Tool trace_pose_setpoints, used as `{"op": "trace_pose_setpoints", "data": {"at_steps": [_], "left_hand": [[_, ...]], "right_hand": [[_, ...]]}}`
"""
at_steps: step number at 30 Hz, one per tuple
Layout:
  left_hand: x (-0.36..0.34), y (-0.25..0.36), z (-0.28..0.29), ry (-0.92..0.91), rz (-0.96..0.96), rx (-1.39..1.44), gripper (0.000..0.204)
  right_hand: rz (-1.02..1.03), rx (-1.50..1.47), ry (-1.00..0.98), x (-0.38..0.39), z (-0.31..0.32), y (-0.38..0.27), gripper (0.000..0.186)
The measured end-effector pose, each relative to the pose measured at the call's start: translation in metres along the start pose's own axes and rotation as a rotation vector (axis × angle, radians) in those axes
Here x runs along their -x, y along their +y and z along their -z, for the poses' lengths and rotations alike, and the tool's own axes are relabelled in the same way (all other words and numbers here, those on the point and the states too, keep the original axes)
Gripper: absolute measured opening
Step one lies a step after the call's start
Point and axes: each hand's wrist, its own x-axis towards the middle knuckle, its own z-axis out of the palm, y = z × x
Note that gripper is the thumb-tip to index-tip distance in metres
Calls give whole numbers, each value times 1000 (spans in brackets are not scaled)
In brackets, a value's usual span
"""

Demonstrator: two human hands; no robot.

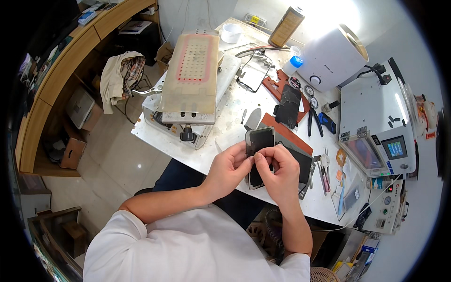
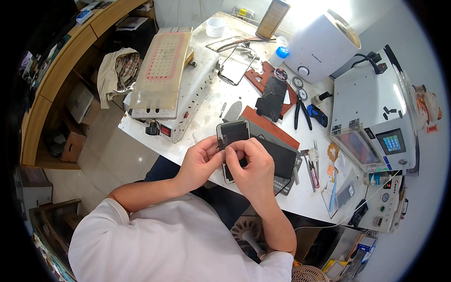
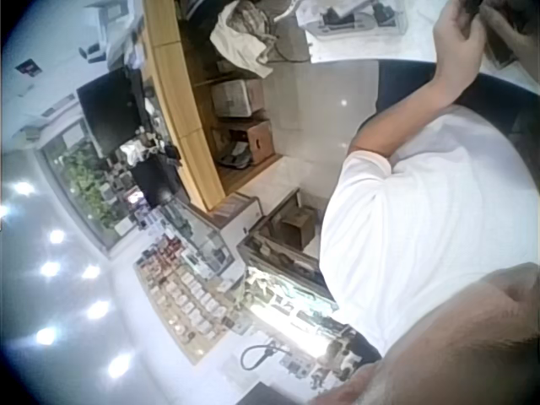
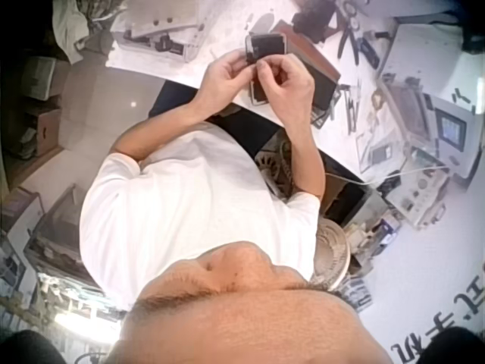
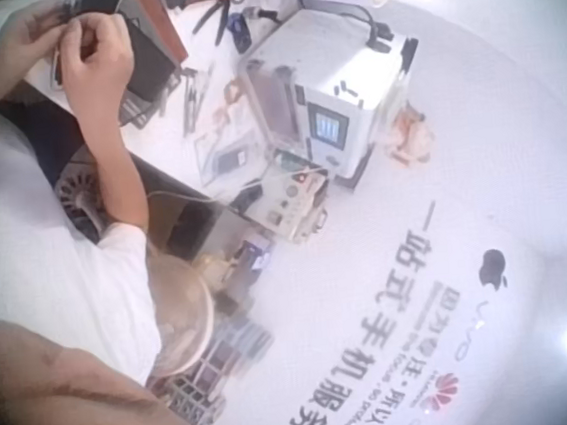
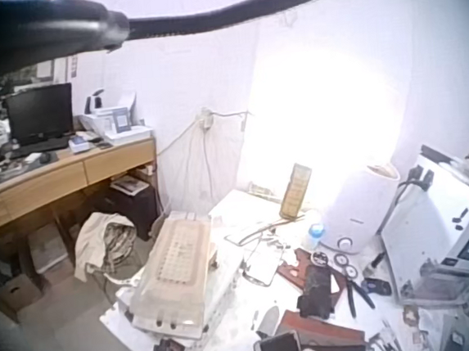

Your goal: The person disassembles a smartphone, removes the back cover, and detaches the screen assembly from the frame. They then place the screen into a vacuum laminating machine and later unpack a new screen from bubble wrap.

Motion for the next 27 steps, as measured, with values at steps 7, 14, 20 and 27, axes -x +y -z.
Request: {"op": "trace_pose_setpoints", "data": {"at_steps": [7, 14, 20, 27], "left_hand": [[1, 0, -2, 9, -10, -37, 39], [2, 4, -8, 0, -57, -59, 39], [4, 4, -8, 3, -59, -102, 43], [5, 6, -8, -2, -73, -88, 46]], "right_hand": [[51, 107, 26, 0, -1, -4, 7], [96, 156, 98, -3, -5, -9, 11], [71, 144, 99, -4, -6, -14, 12], [63, 148, 81, -6, -5, -15, 11]]}}
